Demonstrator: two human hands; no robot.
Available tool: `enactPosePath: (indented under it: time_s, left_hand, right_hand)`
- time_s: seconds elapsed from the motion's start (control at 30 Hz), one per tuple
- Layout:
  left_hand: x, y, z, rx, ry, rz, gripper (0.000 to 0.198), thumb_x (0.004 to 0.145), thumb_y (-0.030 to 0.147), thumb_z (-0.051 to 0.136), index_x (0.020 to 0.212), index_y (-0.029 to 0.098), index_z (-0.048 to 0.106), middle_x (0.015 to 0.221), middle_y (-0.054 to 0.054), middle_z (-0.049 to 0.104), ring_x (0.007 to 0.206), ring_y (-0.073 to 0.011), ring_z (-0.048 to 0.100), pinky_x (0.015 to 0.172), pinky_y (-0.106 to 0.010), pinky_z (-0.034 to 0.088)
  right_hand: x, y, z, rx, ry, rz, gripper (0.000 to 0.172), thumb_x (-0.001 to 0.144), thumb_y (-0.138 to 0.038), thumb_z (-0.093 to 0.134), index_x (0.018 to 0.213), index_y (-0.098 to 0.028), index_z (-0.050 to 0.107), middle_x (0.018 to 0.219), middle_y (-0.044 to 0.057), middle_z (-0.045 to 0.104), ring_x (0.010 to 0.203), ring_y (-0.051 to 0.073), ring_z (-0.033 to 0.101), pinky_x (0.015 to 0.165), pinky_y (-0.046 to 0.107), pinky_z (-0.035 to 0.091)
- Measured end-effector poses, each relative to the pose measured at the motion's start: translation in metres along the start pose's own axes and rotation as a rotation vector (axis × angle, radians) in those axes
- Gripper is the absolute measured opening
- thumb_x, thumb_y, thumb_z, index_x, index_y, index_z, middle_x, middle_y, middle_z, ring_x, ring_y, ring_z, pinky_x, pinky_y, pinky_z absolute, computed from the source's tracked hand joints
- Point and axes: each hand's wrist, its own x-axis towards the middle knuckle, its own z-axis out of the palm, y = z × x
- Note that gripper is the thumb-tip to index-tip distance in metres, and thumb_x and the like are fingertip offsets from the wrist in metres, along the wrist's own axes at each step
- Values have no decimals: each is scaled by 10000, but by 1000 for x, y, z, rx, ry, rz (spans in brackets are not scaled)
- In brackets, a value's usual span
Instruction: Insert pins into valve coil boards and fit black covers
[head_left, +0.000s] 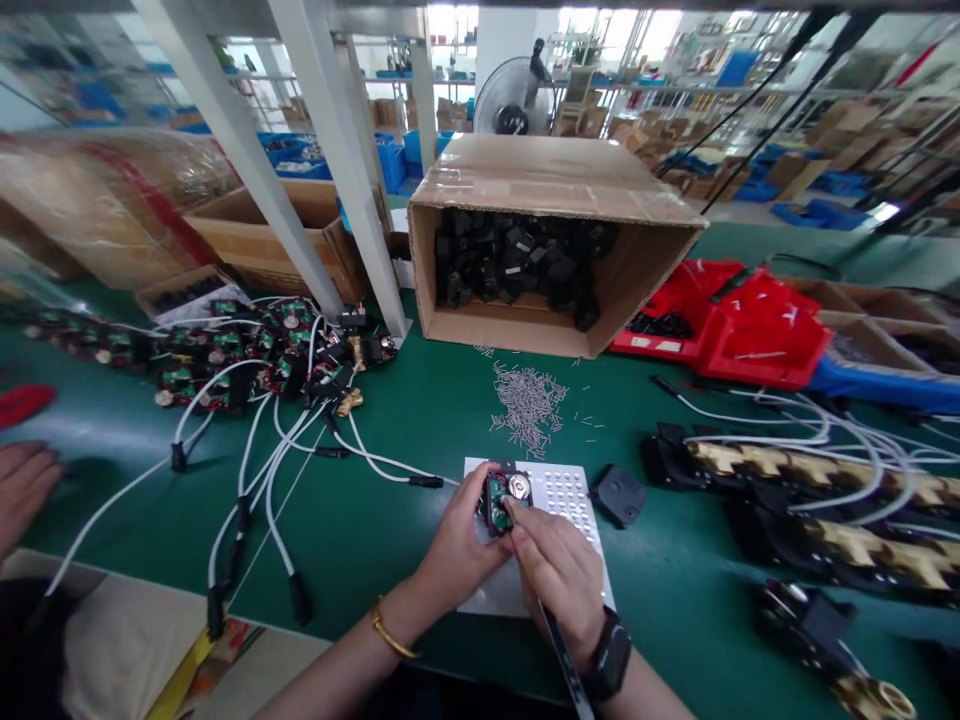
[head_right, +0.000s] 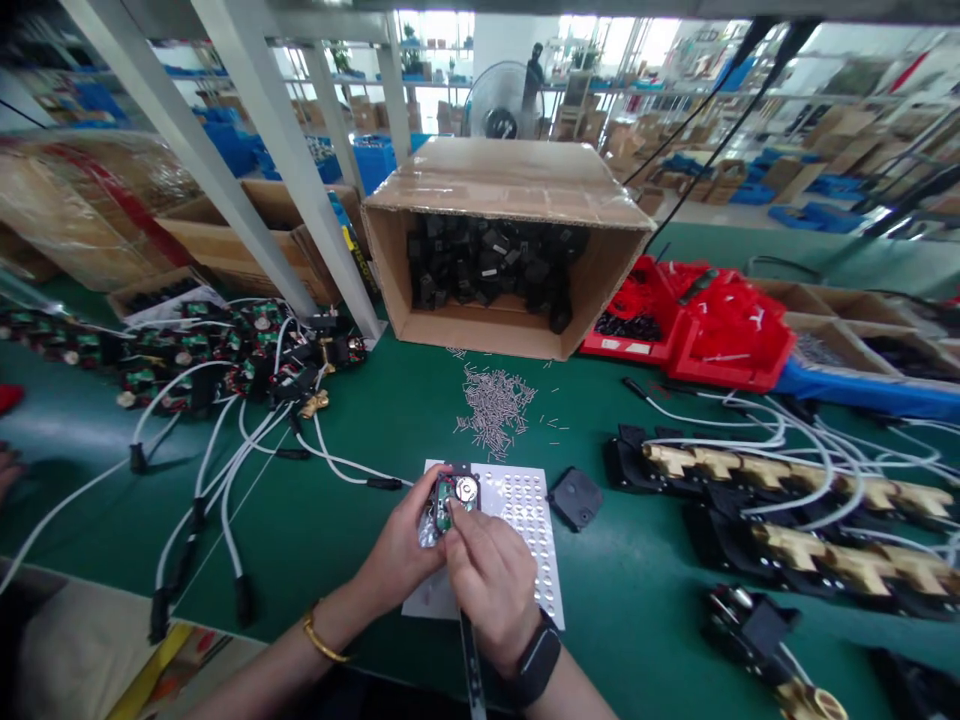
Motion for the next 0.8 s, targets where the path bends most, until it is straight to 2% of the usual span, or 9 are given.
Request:
enactPosePath:
  time_s: [0.1, 0.2, 0.27, 0.33, 0.4, 0.47, 0.6, 0.7, 0.8]
  left_hand:
    - [3, 4, 0, 6, -2, -4, 633, 740, 385, 648, 1262, 168, 365, 1264, -131, 505, 1174, -271, 482, 1026, -424, 360]
    - [6, 9, 0, 23, -6, -32, 669, 696, 331, 697, 1258, 175, 371, 1257, -124, 511, 1173, -276, 480, 1028, -430, 357]
    - [7, 11, 0, 32, -10, -34, 659, 686, 311, 706, 1247, 180, 388, 1255, -120, 508, 1175, -274, 475, 1030, -429, 353]
    - [8, 12, 0, 42, -4, -22, 616, 688, 300, 703, 1224, 188, 421, 1257, -113, 498, 1190, -270, 457, 1038, -428, 344]
    - [8, 12, 0, 47, 4, -16, 595, 681, 272, 707, 1210, 194, 446, 1264, -110, 489, 1205, -273, 440, 1045, -435, 335]
    - [7, 9, -1, 43, 5, -25, 625, 658, 235, 718, 1221, 206, 447, 1272, -104, 489, 1209, -281, 438, 1047, -451, 328]
    - [3, 4, 0, 41, 28, -49, 706, 595, 187, 752, 1230, 237, 446, 1252, -72, 526, 1172, -279, 480, 1035, -464, 344]
    - [3, 3, 2, 30, 46, -56, 709, 567, 164, 763, 1206, 230, 463, 1230, -66, 546, 1148, -273, 502, 1026, -460, 360]
    - [4, 1, 5, -31, 64, -97, 708, 553, 131, 757, 1194, 216, 468, 1229, -79, 550, 1148, -275, 507, 1036, -476, 350]
  right_hand:
    - [-5, 6, 2, -2, -7, 22, 355, 830, -38, 501, 1116, -235, 570, 1049, 120, 677, 911, 242, 660, 732, 397, 560]
    - [-9, 13, -1, 48, -90, 46, 413, 852, -63, 494, 1233, -221, 499, 1140, 135, 632, 975, 252, 632, 772, 414, 548]
    - [-7, 16, -5, 104, -121, 58, 412, 856, -80, 497, 1244, -218, 494, 1144, 125, 631, 972, 247, 630, 775, 402, 548]
    - [1, 16, -9, 169, -130, 124, 356, 860, -97, 495, 1187, -231, 541, 1067, 94, 668, 926, 230, 641, 771, 377, 546]
    - [11, 14, -12, 219, -123, 271, 251, 872, -139, 491, 1075, -233, 604, 950, 69, 694, 860, 216, 651, 753, 354, 540]
    - [22, 12, -15, 279, -130, 479, 167, 888, -214, 483, 930, -215, 644, 863, 65, 692, 799, 209, 653, 710, 330, 532]
    - [36, 15, -18, 582, -141, 879, 231, 866, -379, 529, 789, -175, 605, 729, 62, 679, 624, 174, 634, 553, 265, 499]
    - [36, 20, -17, 888, -59, 1116, 283, 795, -432, 625, 794, -155, 565, 693, 61, 685, 556, 155, 629, 477, 228, 473]
    - [26, 24, -12, 1108, 119, 1278, 310, 751, -429, 678, 825, -149, 567, 727, 77, 700, 601, 179, 662, 505, 253, 513]
